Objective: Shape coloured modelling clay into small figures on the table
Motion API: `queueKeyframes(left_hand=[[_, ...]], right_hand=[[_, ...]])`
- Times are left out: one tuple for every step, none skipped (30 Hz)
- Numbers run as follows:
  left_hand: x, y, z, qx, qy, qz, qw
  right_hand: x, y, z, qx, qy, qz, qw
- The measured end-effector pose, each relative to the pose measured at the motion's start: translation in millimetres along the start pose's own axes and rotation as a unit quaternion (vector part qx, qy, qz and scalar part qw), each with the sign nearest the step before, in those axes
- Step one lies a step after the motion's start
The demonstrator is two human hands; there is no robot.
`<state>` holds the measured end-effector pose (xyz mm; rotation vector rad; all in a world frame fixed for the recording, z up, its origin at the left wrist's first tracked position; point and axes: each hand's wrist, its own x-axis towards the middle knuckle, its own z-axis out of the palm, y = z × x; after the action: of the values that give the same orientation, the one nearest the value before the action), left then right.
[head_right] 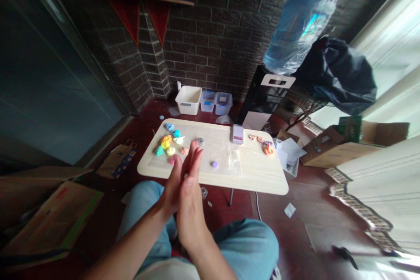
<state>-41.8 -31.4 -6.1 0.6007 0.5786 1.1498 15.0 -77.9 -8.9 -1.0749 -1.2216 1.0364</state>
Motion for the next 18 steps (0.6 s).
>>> queueKeyframes(left_hand=[[4,4,0.5,-0.017,0.017,0.003,1.0],[6,6,1.5,-0.022,0.024,0.011,0.999],[4,7,2.8,-0.023,0.018,0.022,0.999],[1,6,4.3,-0.025,0.0,0.03,0.999],[-4,4,5.9,-0.028,-0.021,0.031,0.999],[-11,1,7.4,-0.032,-0.038,0.024,0.998],[-17,-2,8.7,-0.038,-0.049,0.011,0.998],[-22,-3,9.8,-0.043,-0.054,-0.002,0.998],[-24,-3,10.5,-0.047,-0.053,-0.014,0.997],[-25,-2,10.9,-0.051,-0.048,-0.022,0.997],[-23,1,11.0,-0.058,-0.04,-0.023,0.997],[-19,6,10.9,-0.066,-0.027,-0.018,0.997],[-14,10,10.8,-0.073,-0.012,-0.008,0.997],[-9,15,10.8,-0.08,0.001,0.001,0.997],[-6,17,10.9,-0.084,0.011,0.012,0.996],[-4,19,11.2,-0.085,0.016,0.022,0.996],[-4,18,11.7,-0.081,0.013,0.026,0.996],[-6,15,12.2,-0.075,0.006,0.027,0.997]], right_hand=[[-2,-2,3,-0.018,-0.019,-0.006,1.0],[0,-5,4,-0.029,-0.03,-0.01,0.999],[5,-7,4,-0.036,-0.029,-0.014,0.999],[13,-9,1,-0.037,-0.017,-0.02,0.999],[23,-10,-2,-0.035,-0.001,-0.023,0.999],[33,-12,-7,-0.033,0.018,-0.027,0.999],[40,-14,-11,-0.029,0.035,-0.028,0.999],[45,-15,-15,-0.029,0.048,-0.032,0.998],[46,-17,-17,-0.035,0.05,-0.037,0.997],[43,-18,-16,-0.048,0.043,-0.045,0.997],[37,-19,-14,-0.068,0.026,-0.055,0.996],[30,-20,-9,-0.092,0.002,-0.068,0.993],[22,-21,-4,-0.118,-0.025,-0.079,0.99],[17,-21,1,-0.139,-0.048,-0.089,0.985],[15,-21,5,-0.15,-0.058,-0.095,0.982],[16,-21,8,-0.151,-0.055,-0.094,0.983],[21,-20,9,-0.145,-0.042,-0.089,0.985],[28,-19,7,-0.134,-0.019,-0.078,0.988]])
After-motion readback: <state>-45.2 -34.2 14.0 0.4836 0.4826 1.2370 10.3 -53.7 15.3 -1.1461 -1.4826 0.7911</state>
